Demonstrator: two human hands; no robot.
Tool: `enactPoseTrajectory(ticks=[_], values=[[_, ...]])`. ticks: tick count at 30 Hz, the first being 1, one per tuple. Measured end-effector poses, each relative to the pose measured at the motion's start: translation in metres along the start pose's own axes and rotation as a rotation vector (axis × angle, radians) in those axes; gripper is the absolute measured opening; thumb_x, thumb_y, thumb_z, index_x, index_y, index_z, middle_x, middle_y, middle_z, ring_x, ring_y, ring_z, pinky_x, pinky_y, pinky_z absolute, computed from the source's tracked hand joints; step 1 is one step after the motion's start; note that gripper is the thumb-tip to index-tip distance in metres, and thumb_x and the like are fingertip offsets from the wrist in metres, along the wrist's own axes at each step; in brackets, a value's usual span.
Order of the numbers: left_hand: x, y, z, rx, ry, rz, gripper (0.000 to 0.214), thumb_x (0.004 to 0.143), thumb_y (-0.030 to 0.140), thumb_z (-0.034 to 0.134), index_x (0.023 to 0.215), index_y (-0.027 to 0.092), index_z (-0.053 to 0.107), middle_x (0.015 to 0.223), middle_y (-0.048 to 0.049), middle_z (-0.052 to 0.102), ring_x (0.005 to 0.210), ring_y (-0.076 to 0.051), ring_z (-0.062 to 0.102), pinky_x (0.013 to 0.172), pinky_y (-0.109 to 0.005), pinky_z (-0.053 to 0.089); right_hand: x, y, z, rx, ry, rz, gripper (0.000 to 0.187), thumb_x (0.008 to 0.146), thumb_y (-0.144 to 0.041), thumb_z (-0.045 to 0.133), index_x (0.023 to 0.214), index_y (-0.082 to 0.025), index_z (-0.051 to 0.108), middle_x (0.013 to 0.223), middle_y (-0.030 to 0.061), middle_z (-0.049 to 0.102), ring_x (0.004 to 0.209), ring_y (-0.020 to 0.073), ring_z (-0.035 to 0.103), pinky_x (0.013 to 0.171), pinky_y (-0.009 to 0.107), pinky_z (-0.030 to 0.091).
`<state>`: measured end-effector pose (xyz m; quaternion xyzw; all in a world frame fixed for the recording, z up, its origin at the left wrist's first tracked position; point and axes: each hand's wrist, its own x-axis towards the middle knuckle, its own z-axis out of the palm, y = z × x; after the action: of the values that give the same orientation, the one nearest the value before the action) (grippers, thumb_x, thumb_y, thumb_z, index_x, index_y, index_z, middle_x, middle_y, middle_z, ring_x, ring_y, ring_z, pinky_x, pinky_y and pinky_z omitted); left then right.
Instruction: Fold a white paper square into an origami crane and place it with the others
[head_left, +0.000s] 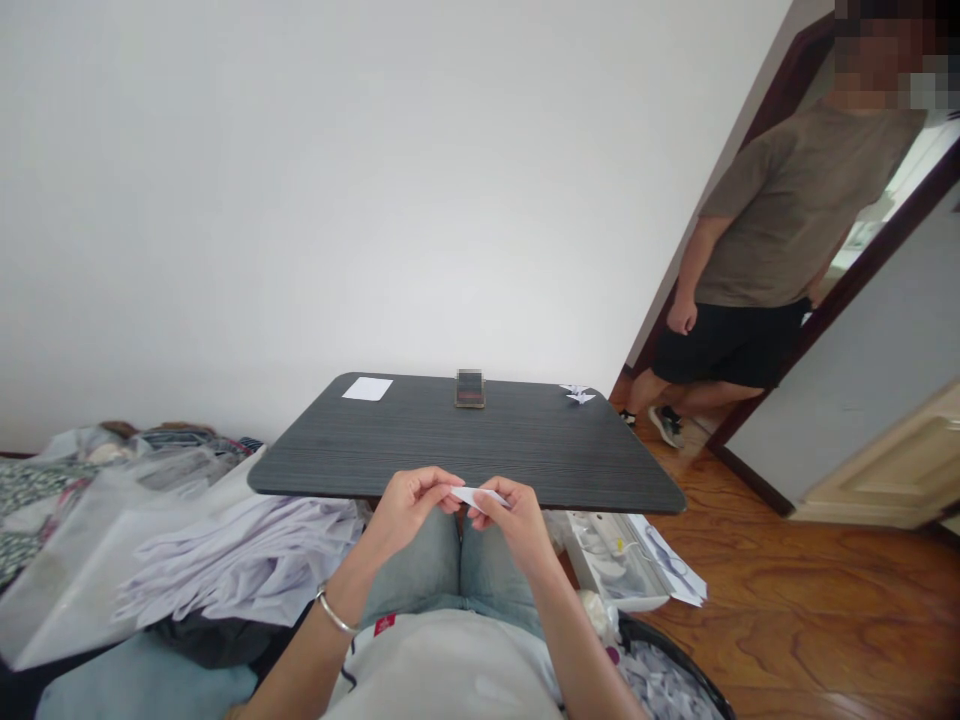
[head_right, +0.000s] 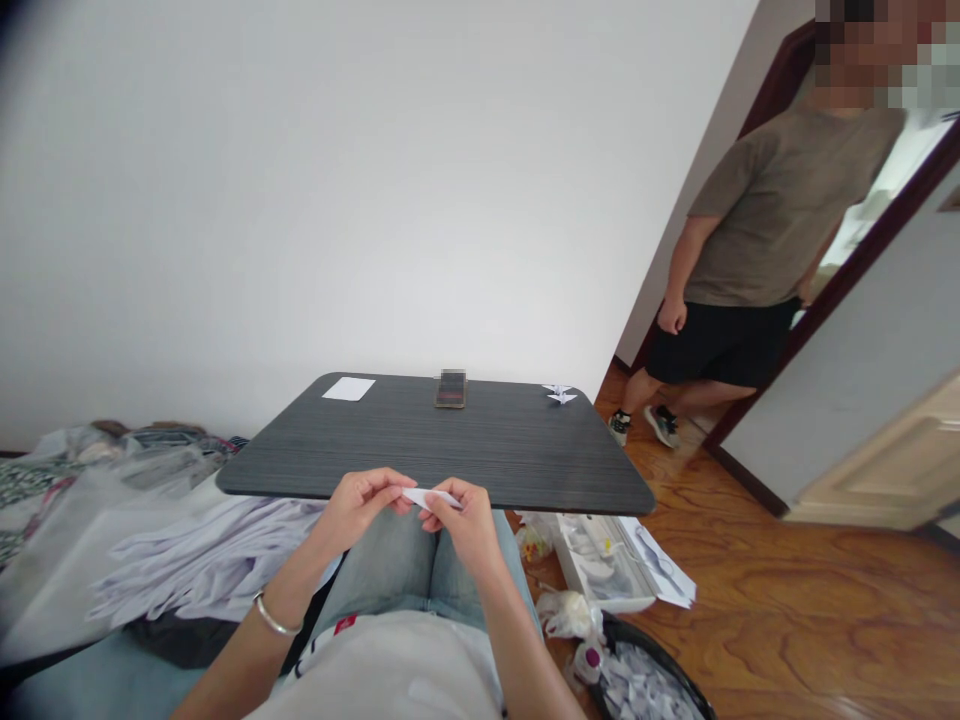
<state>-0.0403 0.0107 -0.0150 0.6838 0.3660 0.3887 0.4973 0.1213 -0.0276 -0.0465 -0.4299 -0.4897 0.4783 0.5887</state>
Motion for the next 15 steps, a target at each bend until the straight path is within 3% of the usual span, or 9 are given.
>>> enactPoseTrajectory(ticks=[9,15], values=[[-0.0006,-0.0032,0.0004,-0.075,-0.014,0.047,0.036,0.082,0.037,0.052,0.105,0.011,0.062,0.075,-0.0065,0.069,0.068,-0.016,0.064,0.067,-0.028,0.051,0.0014,0.0005,0.0004,-0.002,0.034,0.0,0.024,0.069,-0.038,0.067,0.062,-0.015,0.062,0.055,0.001,0.064,0.044,0.0101,0.055,0.046,0.021,0.048],[0.0,-0.0028,0.0054,0.098,-0.037,0.011,0.024,0.075,0.035,0.061,0.075,0.011,0.066,0.067,-0.0038,0.065,0.057,-0.012,0.056,0.054,-0.022,0.043,0.0,0.0039,0.0035,-0.052,0.012,-0.049,0.023,0.072,-0.038,0.065,0.065,-0.016,0.06,0.055,-0.0007,0.063,0.044,0.0103,0.056,0.044,0.021,0.046]])
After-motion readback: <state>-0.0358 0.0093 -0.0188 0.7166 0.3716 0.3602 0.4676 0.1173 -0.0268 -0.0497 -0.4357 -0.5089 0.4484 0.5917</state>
